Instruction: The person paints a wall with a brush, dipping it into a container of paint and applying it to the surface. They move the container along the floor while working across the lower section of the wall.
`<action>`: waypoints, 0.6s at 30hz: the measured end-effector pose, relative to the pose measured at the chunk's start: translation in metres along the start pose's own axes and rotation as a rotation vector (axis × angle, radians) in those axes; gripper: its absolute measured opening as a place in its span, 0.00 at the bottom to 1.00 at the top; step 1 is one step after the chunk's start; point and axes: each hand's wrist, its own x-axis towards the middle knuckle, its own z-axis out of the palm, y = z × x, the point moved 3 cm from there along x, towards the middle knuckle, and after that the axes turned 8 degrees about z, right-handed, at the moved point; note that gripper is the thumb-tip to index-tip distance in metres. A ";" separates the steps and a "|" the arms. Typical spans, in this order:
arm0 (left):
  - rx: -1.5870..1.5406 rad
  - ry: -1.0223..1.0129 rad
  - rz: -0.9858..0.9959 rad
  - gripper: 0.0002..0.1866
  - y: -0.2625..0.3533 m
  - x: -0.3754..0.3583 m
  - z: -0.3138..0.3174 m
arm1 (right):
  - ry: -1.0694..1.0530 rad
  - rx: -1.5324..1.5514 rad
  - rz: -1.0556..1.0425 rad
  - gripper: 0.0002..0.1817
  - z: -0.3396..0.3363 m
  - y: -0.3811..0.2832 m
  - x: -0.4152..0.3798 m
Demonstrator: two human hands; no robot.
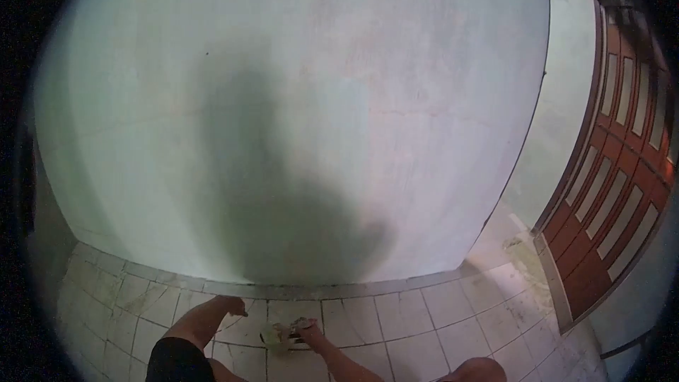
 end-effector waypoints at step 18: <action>-0.031 -0.005 0.098 0.25 0.036 -0.051 -0.041 | 0.090 0.969 -0.553 0.08 -0.091 -0.201 -0.085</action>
